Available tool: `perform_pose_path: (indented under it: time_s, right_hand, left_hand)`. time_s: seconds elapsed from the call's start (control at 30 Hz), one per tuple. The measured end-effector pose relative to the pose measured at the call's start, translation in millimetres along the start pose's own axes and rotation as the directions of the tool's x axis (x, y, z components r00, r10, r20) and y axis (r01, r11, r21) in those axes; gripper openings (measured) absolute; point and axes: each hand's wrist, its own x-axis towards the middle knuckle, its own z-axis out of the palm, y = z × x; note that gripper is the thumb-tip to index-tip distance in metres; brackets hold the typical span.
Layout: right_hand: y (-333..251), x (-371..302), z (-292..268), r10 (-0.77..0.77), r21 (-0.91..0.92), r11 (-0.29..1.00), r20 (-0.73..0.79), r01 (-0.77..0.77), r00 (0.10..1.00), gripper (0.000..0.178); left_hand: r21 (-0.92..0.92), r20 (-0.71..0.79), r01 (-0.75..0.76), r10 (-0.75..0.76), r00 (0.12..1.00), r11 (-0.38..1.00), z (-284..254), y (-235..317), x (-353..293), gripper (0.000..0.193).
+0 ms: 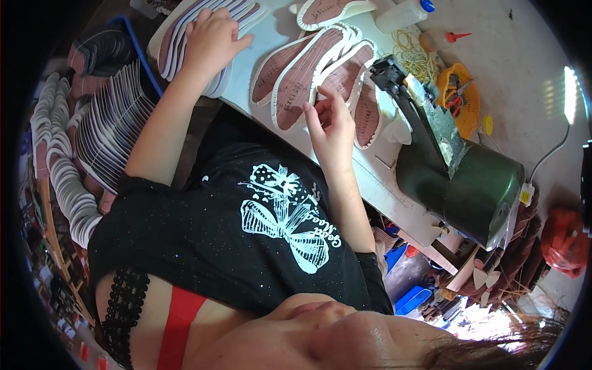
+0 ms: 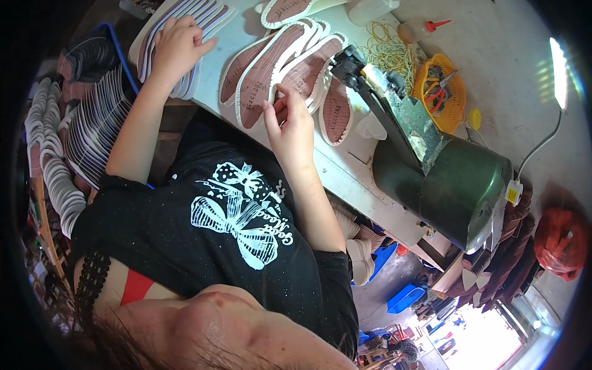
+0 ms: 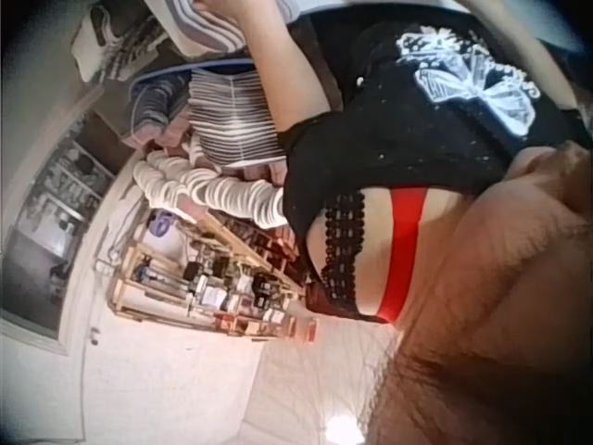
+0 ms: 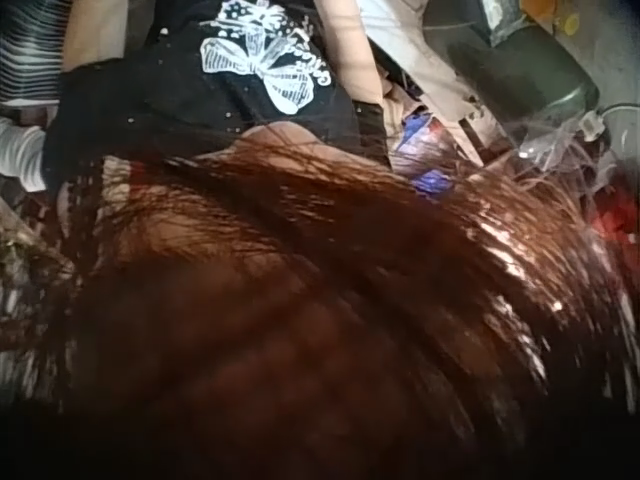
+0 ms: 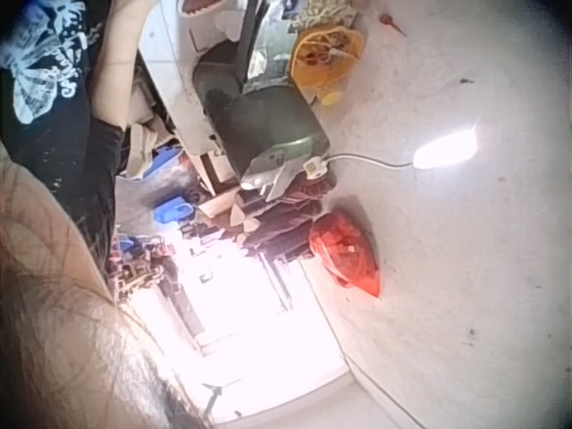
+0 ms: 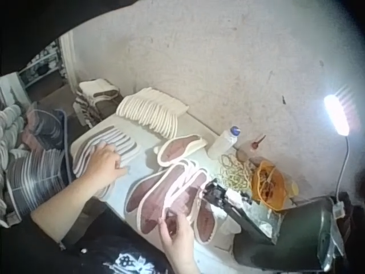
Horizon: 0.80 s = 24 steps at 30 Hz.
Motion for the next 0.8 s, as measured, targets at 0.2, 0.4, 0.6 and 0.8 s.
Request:
perform_pose_path:
  time_s: [0.2,0.4,0.6,0.8]
  right_hand:
    - [7,-23,-2,-0.032,0.123,0.992,-0.063,0.04,0.997,0.014]
    - [15,-47,-27,0.132,0.276,0.95,0.07,-0.147,0.989,0.01]
    - [-34,-31,-43,-0.264,0.329,0.921,0.136,0.208,0.955,0.081]
    - [-43,-27,-20,-0.283,0.088,0.954,-0.054,0.287,0.958,0.056]
  left_hand:
    - [0.241,0.112,-0.093,0.067,0.991,0.966,21,-9,-8,0.019]
    - [-0.093,-0.118,-0.119,0.108,0.987,0.989,-14,-11,-6,0.015]
    - [-0.742,-0.271,-0.251,0.064,0.96,0.622,-63,72,-25,0.018]
    - [-0.877,-0.22,-0.282,0.198,0.955,0.389,-56,121,-34,0.015]
